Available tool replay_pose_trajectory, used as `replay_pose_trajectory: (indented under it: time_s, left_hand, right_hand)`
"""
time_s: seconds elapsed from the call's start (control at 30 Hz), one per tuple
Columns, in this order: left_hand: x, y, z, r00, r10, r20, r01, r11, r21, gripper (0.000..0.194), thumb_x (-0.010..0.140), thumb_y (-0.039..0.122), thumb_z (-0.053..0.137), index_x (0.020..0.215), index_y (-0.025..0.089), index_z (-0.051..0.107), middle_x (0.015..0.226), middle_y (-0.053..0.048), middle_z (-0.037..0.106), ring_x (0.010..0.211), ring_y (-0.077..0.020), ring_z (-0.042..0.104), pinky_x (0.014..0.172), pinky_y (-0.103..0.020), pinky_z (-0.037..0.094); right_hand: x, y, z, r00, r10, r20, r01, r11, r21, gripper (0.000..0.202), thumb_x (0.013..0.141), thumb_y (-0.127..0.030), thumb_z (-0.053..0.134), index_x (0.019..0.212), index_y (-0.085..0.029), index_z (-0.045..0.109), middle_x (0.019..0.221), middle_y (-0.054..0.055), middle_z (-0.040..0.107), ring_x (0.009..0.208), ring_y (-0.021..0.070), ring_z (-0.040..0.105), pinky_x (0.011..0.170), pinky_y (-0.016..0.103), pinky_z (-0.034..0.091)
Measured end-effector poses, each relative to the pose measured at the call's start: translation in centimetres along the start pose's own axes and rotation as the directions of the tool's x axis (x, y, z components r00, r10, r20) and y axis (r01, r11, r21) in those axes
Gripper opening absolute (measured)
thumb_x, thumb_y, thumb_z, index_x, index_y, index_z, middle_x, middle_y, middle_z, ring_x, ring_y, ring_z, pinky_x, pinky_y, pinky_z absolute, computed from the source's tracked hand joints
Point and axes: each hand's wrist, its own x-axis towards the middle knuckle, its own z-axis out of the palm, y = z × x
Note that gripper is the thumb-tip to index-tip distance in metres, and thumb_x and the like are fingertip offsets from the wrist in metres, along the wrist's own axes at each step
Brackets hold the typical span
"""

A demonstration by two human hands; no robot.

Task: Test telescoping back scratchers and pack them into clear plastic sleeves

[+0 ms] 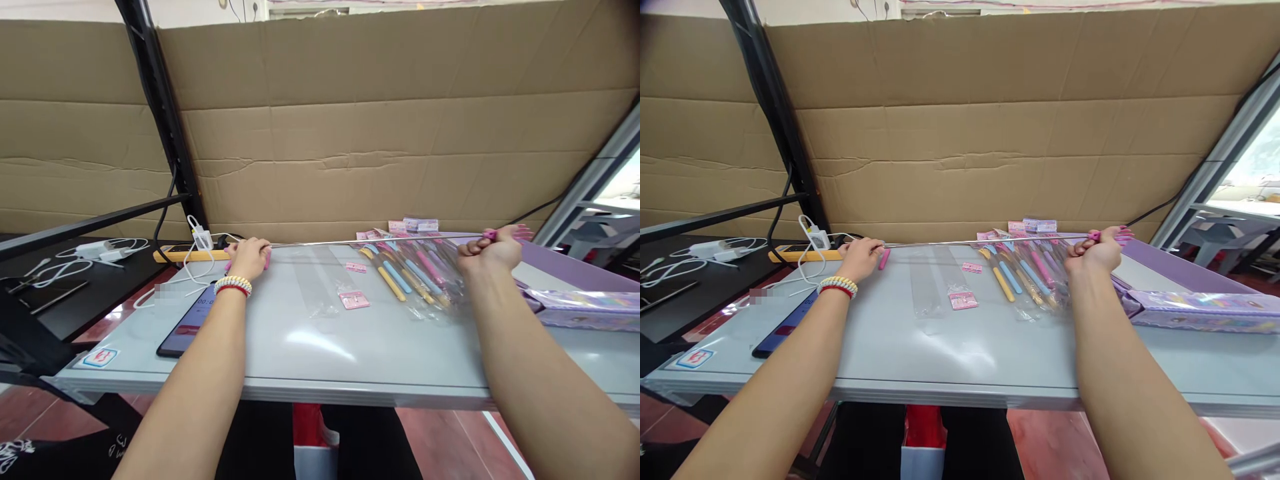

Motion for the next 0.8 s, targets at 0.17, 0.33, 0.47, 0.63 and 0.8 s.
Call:
replay_pose_trajectory:
  time_s: [0.17,0.33,0.47,0.63,0.8]
  left_hand:
    - [-1.0,5.6,-0.5,0.958,0.264,0.108,-0.252,0.961,-0.117,0.027,0.092,0.029,0.040,0.094,0.023,0.066,0.099,-0.005,0.069,0.093,-0.0209,0.060,0.077,-0.031,0.039]
    - [-3.0,10.6,-0.9,0.950,0.307,0.062,-0.302,0.951,-0.069,0.027,0.093,0.027,0.035,0.091,0.021,0.062,0.092,-0.005,0.068,0.085,-0.0204,0.062,0.064,-0.029,0.037]
    - [-4.2,12.0,-0.8,0.949,0.312,0.046,-0.309,0.949,-0.066,0.026,0.093,0.027,0.036,0.086,0.020,0.060,0.085,-0.006,0.068,0.080,-0.0216,0.063,0.062,-0.030,0.037]
    - [-4.6,13.0,-0.2,0.951,0.305,0.054,-0.296,0.945,-0.138,0.023,0.093,0.024,0.036,0.084,0.020,0.056,0.084,-0.005,0.068,0.077,-0.0213,0.063,0.059,-0.030,0.036]
    - [-4.0,12.0,0.5,0.951,0.309,-0.007,-0.303,0.929,-0.212,0.023,0.096,0.032,0.035,0.101,0.022,0.055,0.095,-0.004,0.068,0.086,-0.0207,0.063,0.064,-0.030,0.038]
  right_hand:
    - [-5.7,2.9,3.6,0.951,0.175,0.257,-0.179,0.984,-0.011,0.043,0.082,-0.043,0.062,0.059,-0.017,0.038,0.042,-0.009,0.034,0.033,0.0022,0.026,0.032,0.015,0.020]
    - [-12.8,6.9,6.3,0.822,0.163,0.546,-0.111,0.986,-0.127,0.045,0.066,-0.051,0.074,0.059,-0.017,0.047,0.040,-0.007,0.042,0.032,0.0040,0.033,0.032,0.018,0.023]
    - [-14.8,8.3,6.2,0.745,0.157,0.649,-0.038,0.980,-0.194,0.046,0.066,-0.056,0.072,0.058,-0.016,0.051,0.039,-0.004,0.045,0.031,0.0056,0.037,0.032,0.020,0.026]
    - [-14.7,8.4,6.0,0.681,0.223,0.698,-0.072,0.968,-0.240,0.046,0.067,-0.059,0.069,0.061,-0.017,0.051,0.041,-0.003,0.048,0.032,0.0068,0.039,0.033,0.020,0.027]
    - [-13.2,7.8,5.5,0.545,0.362,0.756,-0.213,0.932,-0.293,0.052,0.069,-0.069,0.059,0.078,-0.017,0.055,0.055,-0.001,0.056,0.036,0.0086,0.045,0.033,0.021,0.029]
